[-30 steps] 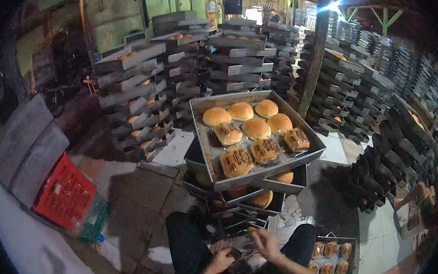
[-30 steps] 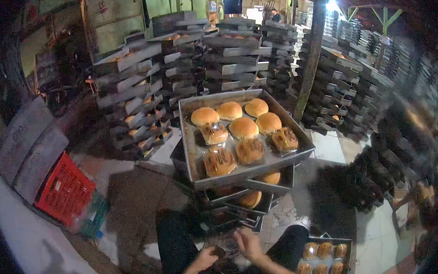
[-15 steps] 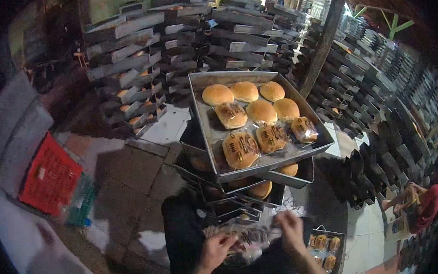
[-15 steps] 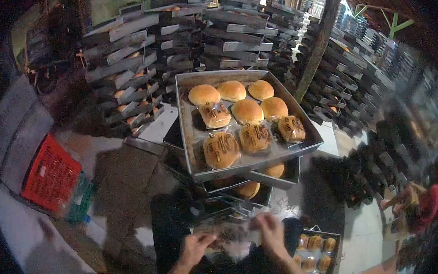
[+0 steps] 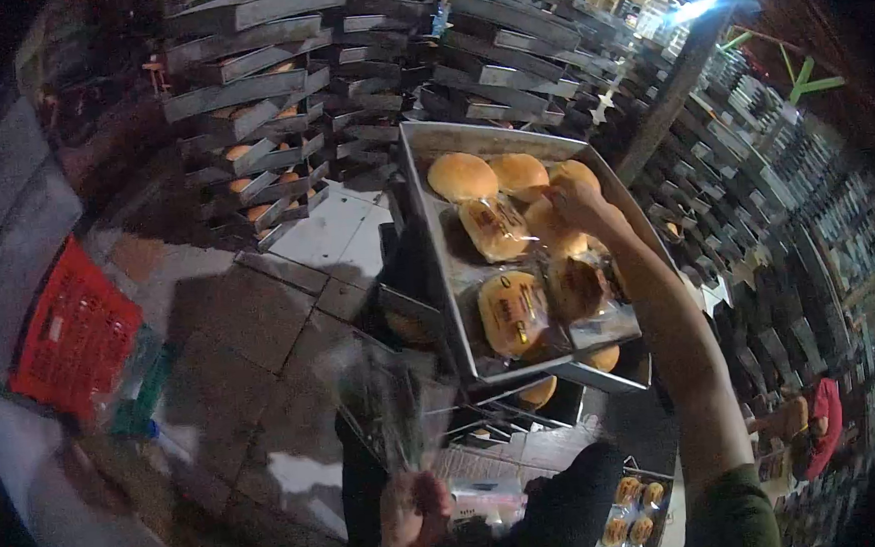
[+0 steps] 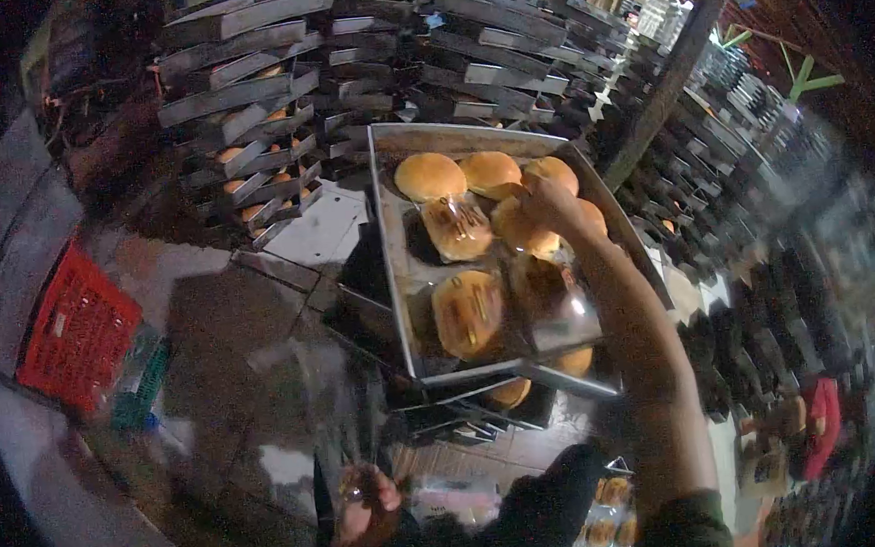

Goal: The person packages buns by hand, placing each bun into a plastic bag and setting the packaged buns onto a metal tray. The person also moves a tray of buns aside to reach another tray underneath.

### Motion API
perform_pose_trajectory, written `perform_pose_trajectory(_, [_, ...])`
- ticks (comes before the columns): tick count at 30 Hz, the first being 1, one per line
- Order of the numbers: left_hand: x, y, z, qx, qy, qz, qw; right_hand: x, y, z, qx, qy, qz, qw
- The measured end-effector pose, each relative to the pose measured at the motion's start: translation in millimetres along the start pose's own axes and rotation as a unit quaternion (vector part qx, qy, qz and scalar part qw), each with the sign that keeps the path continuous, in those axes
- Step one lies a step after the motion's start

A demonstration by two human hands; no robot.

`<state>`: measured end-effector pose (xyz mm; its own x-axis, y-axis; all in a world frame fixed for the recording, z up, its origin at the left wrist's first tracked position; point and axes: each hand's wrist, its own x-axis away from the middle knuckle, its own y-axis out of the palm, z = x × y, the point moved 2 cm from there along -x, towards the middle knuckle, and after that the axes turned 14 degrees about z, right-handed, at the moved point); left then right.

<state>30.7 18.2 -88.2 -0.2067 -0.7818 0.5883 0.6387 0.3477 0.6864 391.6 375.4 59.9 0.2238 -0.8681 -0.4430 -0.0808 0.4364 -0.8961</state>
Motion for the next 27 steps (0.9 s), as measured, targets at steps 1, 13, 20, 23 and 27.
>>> perform_pose_trajectory(1, [4.5, 11.1, 15.5, -0.177, 0.082, -0.060, 0.979, -12.7, 22.5, 7.7, 0.075, -0.050, -0.073, 0.993])
perform_pose_trajectory(13, [-2.9, 29.8, 17.5, 0.054, 0.077, -0.137, 0.986, 75.3, -137.1, -54.9, -0.345, 0.175, 0.085, 0.918])
perform_pose_trajectory(20, [6.6, 62.1, 21.6, -0.425, 0.246, -0.049, 0.870, 271.2, -170.5, -154.4, -0.585, 0.493, -0.029, 0.643])
perform_pose_trajectory(23, [17.7, 65.9, 10.9, -0.474, 0.193, -0.107, 0.852, 330.5, -157.1, -205.3, -0.541, 0.420, -0.128, 0.718])
perform_pose_trajectory(27, [26.9, 54.5, 19.4, -0.504, 0.387, 0.068, 0.769, 359.6, -132.5, -204.1, -0.661, 0.572, 0.130, 0.468])
